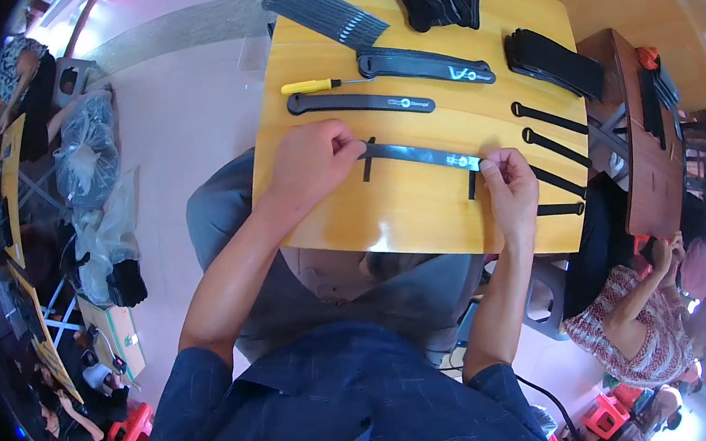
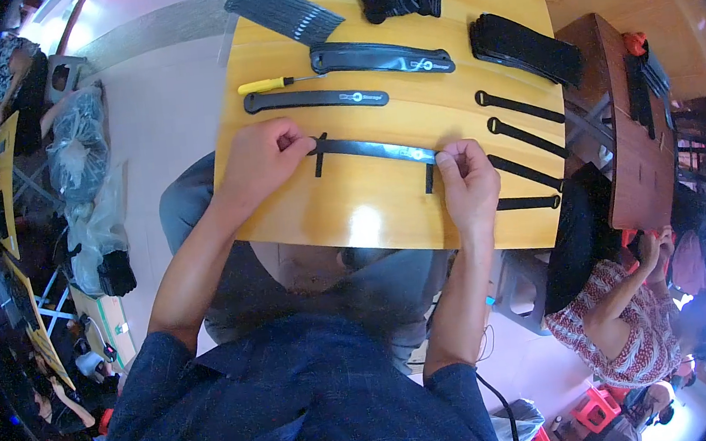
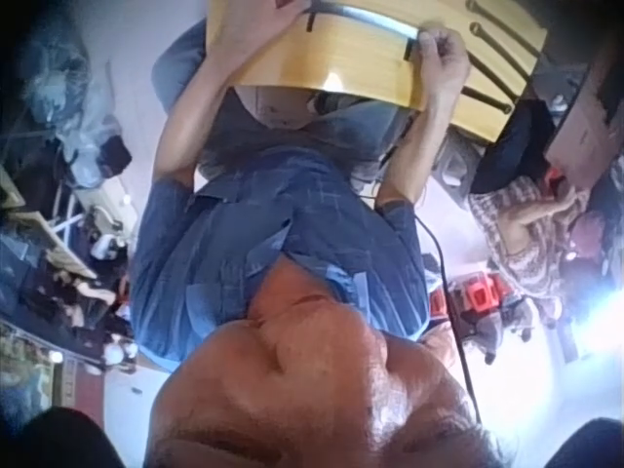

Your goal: Assembling plastic buckles and adjustment sliders onto black fabric straps for soft goods.

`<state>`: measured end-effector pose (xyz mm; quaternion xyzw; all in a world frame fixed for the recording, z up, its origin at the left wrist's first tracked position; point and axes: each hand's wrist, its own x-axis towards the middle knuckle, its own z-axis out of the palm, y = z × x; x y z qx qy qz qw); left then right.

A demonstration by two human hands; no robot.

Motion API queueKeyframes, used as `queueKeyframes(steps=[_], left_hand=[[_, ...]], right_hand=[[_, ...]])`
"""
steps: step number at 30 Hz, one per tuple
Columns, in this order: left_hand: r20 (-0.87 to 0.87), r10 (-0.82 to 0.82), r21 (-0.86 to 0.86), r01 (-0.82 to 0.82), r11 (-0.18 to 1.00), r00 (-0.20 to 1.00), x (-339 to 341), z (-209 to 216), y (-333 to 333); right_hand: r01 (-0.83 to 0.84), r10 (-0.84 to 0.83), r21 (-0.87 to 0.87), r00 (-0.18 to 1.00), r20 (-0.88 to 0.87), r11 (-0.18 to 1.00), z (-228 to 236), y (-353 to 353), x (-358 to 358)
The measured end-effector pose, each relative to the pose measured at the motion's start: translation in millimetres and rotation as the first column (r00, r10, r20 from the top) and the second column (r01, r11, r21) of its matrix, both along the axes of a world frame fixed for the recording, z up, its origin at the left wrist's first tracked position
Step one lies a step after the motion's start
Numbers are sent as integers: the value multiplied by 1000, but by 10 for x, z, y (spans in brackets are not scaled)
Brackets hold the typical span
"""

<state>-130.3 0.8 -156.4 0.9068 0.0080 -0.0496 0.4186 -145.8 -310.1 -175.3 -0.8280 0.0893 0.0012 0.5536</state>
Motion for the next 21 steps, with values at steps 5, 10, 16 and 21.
queueKeyframes(steps=[5, 10, 16, 21], left_hand=[[-22, 0, 12, 0, 1000, 1000, 46, -36, 10], [-30, 4, 23, -3, 1000, 1000, 64, -50, 11], [-5, -5, 29, 5, 1000, 1000, 71, -73, 9], [-29, -1, 18, 1, 1000, 1000, 80, -56, 8]], right_hand=[[23, -23, -2, 1000, 3, 1000, -23, -4, 2], [39, -39, -35, 999, 13, 999, -4, 37, -1], [54, -56, -84, 998, -23, 995, 26, 81, -2], [76, -63, -176, 995, 81, 981, -9, 99, 4]])
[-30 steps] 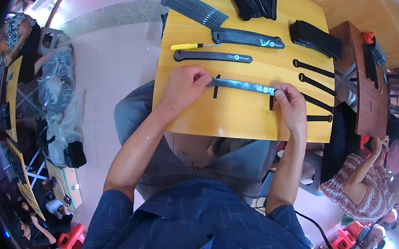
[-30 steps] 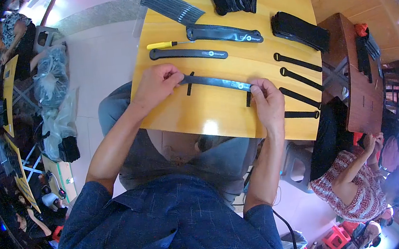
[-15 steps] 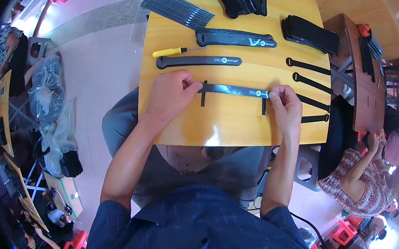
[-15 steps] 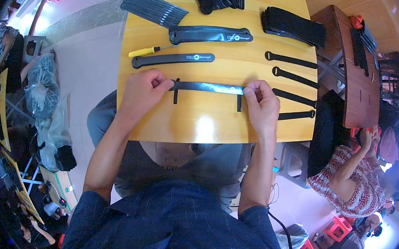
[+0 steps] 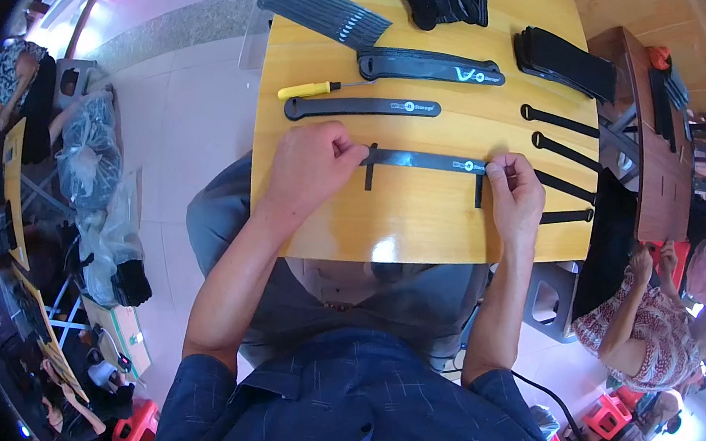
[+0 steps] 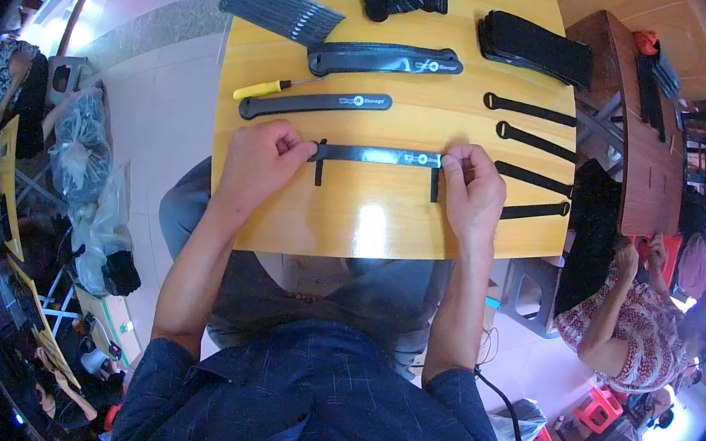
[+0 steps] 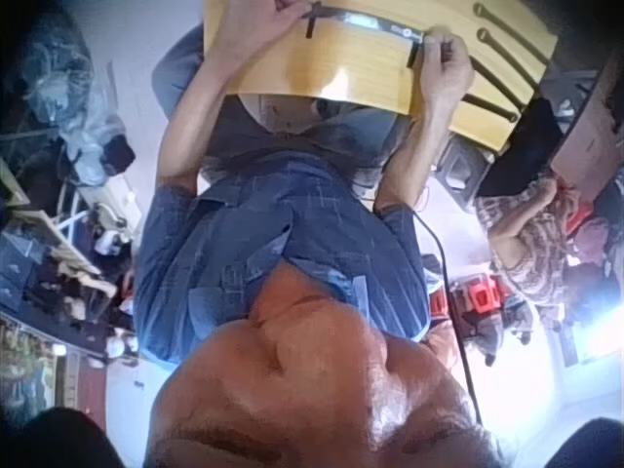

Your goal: Assembling plastic buckles and adjustment sliders onto black fabric straps for soft goods.

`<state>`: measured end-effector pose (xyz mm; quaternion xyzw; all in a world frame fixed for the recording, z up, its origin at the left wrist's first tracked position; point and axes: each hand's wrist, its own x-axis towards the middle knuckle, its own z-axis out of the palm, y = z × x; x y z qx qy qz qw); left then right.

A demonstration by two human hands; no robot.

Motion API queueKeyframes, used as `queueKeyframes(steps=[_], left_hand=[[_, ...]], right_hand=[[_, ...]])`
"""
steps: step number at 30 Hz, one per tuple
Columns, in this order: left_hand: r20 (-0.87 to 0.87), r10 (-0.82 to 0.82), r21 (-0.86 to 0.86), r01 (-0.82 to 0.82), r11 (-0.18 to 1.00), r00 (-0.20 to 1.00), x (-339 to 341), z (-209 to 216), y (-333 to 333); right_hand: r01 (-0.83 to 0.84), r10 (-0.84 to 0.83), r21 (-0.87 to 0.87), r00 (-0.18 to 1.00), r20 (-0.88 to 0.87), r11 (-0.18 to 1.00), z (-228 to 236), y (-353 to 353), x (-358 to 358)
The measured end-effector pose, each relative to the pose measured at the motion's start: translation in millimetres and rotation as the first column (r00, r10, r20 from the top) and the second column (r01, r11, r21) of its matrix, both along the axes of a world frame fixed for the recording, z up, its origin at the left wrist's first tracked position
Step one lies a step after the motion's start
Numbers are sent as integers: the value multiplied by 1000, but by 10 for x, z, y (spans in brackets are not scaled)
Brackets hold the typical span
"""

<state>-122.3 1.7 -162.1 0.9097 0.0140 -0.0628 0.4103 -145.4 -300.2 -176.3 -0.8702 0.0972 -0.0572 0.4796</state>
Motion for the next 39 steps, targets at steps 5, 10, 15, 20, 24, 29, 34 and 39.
queueKeyframes(steps=[5, 10, 15, 20, 24, 29, 34, 39], left_hand=[[14, -8, 14, 8, 1000, 1000, 5, 3, -6], [18, -18, 38, 18, 999, 1000, 9, 14, -12], [19, -25, 100, 23, 995, 999, 16, 43, -24], [17, -28, 147, 25, 989, 999, 5, 43, -31], [19, -11, 118, 9, 993, 1000, -40, 41, 0], [351, -69, 133, 23, 991, 934, -326, 0, 62], [394, -360, 415, 186, 891, 846, -548, -15, -54], [246, -434, 514, 263, 816, 867, -597, -176, -42]], right_hand=[[14, -13, -46, 999, 35, 999, -32, 18, -10], [20, -13, -138, 999, 51, 990, -7, 60, -4], [18, 1, -224, 996, 84, 974, -23, 60, 9], [10, 8, -242, 997, 75, 970, -36, 45, 23], [40, -29, -219, 998, 54, 975, -22, 63, 0], [89, 77, -515, 953, 293, 852, 127, 237, -127], [-174, 373, -594, 899, 230, 785, 193, 728, -331], [-419, 524, -668, 850, -51, 615, 87, 936, -495]])
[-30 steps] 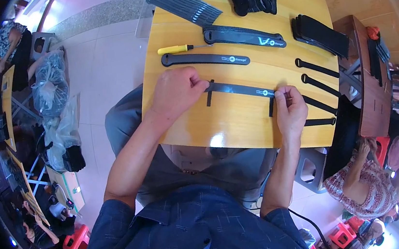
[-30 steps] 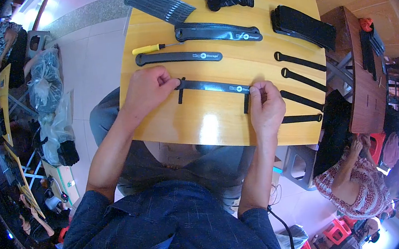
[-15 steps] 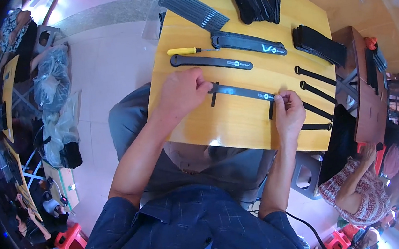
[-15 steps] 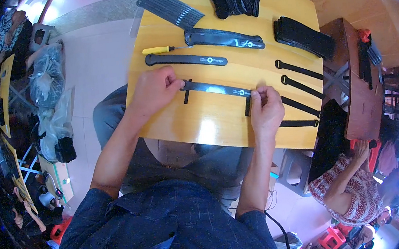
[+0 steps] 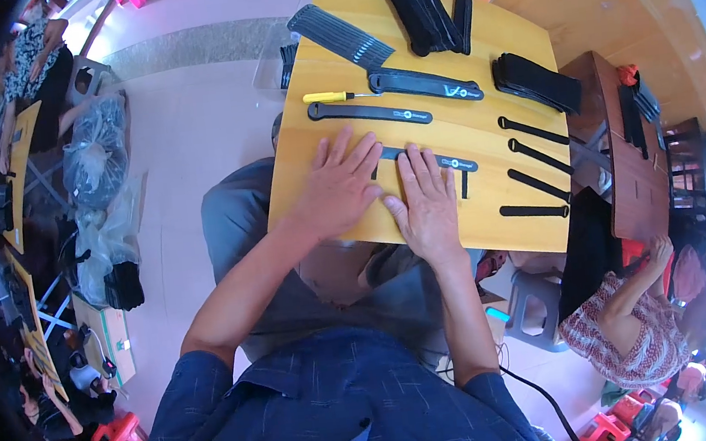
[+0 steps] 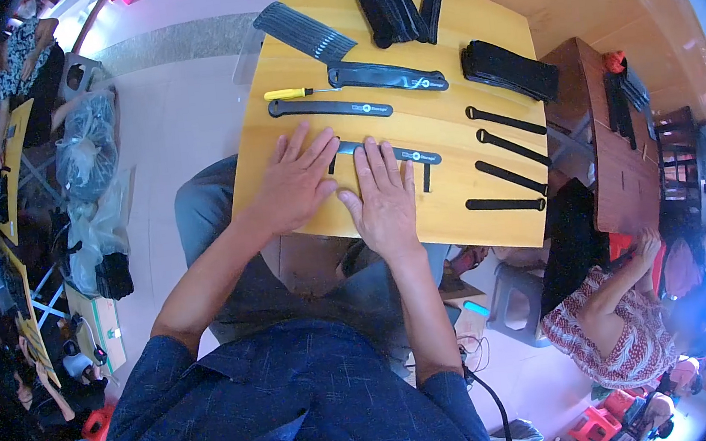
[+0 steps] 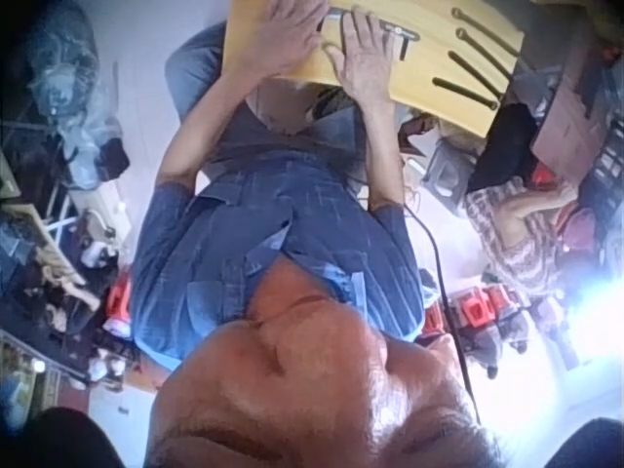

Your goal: Assembling plastic buckles and adjustment sliders onto black fabric straps for soft goods.

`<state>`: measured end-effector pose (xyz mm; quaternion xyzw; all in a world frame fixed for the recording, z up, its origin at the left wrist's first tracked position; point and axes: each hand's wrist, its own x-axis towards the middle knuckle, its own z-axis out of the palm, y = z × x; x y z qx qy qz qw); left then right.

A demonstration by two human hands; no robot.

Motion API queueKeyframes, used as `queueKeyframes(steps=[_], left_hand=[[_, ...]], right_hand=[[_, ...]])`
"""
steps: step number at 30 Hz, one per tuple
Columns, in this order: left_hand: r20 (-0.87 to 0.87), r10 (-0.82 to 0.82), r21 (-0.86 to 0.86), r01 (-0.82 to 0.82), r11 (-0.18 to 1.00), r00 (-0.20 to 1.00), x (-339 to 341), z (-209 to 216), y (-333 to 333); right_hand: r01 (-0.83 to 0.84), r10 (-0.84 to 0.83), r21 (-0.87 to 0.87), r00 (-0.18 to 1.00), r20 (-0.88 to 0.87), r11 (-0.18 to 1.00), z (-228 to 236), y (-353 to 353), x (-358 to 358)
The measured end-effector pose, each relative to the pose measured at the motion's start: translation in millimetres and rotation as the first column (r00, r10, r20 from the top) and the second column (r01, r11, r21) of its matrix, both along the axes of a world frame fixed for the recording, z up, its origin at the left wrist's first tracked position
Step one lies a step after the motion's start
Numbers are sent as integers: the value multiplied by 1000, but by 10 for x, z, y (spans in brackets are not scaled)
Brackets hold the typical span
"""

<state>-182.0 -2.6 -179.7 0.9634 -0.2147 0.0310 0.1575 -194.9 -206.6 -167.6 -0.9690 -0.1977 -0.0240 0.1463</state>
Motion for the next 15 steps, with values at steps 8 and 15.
queueKeyframes(steps=[8, 15], left_hand=[[-34, -8, -23, 7, 1000, 999, -21, -93, 40], [-51, -18, 11, 18, 1000, 999, -11, -75, 38]], right_hand=[[19, -18, -30, 999, 37, 999, -106, -201, -55], [183, -182, -25, 982, 47, 983, -144, -584, -89]])
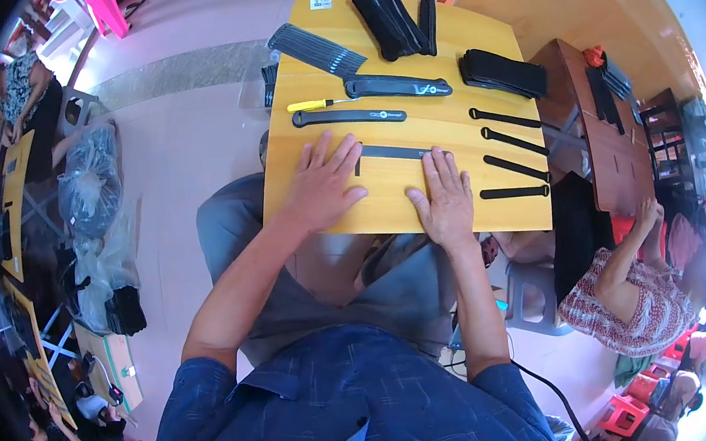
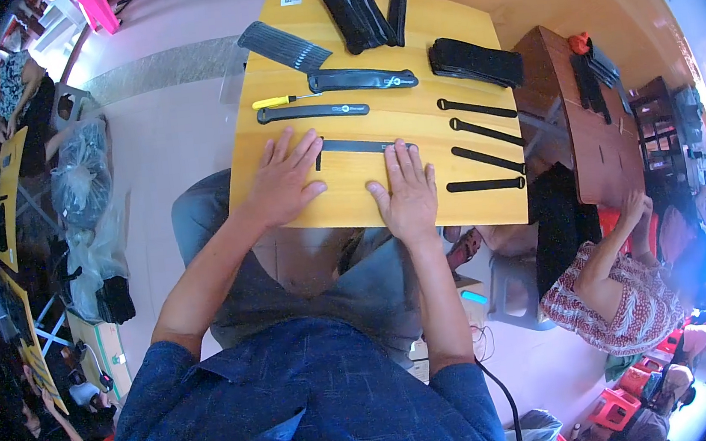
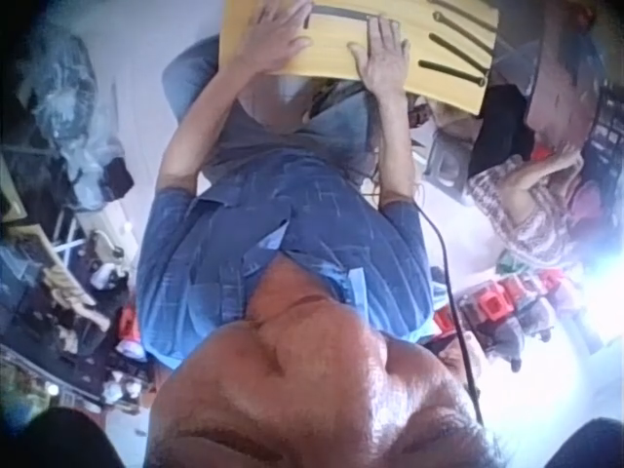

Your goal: Assembling plastic buckles and adjustment sliders onto black fabric straps for soft goods.

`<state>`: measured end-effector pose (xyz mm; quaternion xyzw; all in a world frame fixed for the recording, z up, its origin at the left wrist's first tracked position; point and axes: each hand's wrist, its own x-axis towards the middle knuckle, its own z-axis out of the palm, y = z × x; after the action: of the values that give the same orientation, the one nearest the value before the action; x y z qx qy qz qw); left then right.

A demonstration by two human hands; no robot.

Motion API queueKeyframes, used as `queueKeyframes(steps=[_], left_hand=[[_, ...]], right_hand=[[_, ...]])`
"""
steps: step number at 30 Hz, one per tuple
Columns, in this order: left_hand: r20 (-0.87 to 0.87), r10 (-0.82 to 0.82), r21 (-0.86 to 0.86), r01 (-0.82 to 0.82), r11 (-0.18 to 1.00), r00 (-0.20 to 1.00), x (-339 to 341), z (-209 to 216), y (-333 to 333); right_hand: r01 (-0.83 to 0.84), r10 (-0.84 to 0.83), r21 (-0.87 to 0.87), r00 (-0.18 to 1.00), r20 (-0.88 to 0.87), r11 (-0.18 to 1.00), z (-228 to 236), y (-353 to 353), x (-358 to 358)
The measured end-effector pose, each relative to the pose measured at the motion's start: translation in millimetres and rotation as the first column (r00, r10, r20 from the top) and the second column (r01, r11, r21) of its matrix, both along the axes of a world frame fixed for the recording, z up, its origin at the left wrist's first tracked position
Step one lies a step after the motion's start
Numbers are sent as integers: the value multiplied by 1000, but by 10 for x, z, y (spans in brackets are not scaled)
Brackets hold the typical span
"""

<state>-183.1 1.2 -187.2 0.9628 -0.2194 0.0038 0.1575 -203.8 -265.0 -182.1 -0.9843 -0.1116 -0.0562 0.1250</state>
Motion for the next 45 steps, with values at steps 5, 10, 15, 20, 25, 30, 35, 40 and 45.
queueKeyframes(steps=[5, 10, 15, 20, 25, 30, 35, 40, 45], left_hand=[[-2, 20, 44, -20, 999, 1000, -4, 22, -12], [0, 12, 57, -12, 998, 1000, -8, 34, 0], [47, 0, 34, -1, 999, 999, -29, -45, 48], [69, 7, 13, -8, 1000, 998, -53, -3, 58], [79, -8, 37, 5, 999, 997, -77, -54, 74], [16, -9, 85, 8, 996, 1000, -63, -7, 60], [154, 10, -78, 2, 997, 988, -189, 97, 27], [213, -80, -150, 114, 982, 974, -528, 116, -67], [129, -149, -232, 176, 956, 980, -749, 160, -193]], right_hand=[[69, -69, 18, 998, -11, 997, -29, -123, -1], [105, -106, 17, 993, 44, 994, -82, -124, -29], [170, -170, 14, 984, 44, 985, -95, -150, -42], [214, -216, 43, 975, 44, 976, -180, -259, -26], [153, -155, 24, 983, 102, 988, -29, -157, -135], [108, -107, -28, 993, 46, 994, -37, -188, -149], [124, -137, 89, 978, 157, 988, 194, -326, -225], [254, -268, 85, 927, 263, 963, 124, -785, -444], [278, -294, 110, 941, 167, 954, 4, -807, -815]])
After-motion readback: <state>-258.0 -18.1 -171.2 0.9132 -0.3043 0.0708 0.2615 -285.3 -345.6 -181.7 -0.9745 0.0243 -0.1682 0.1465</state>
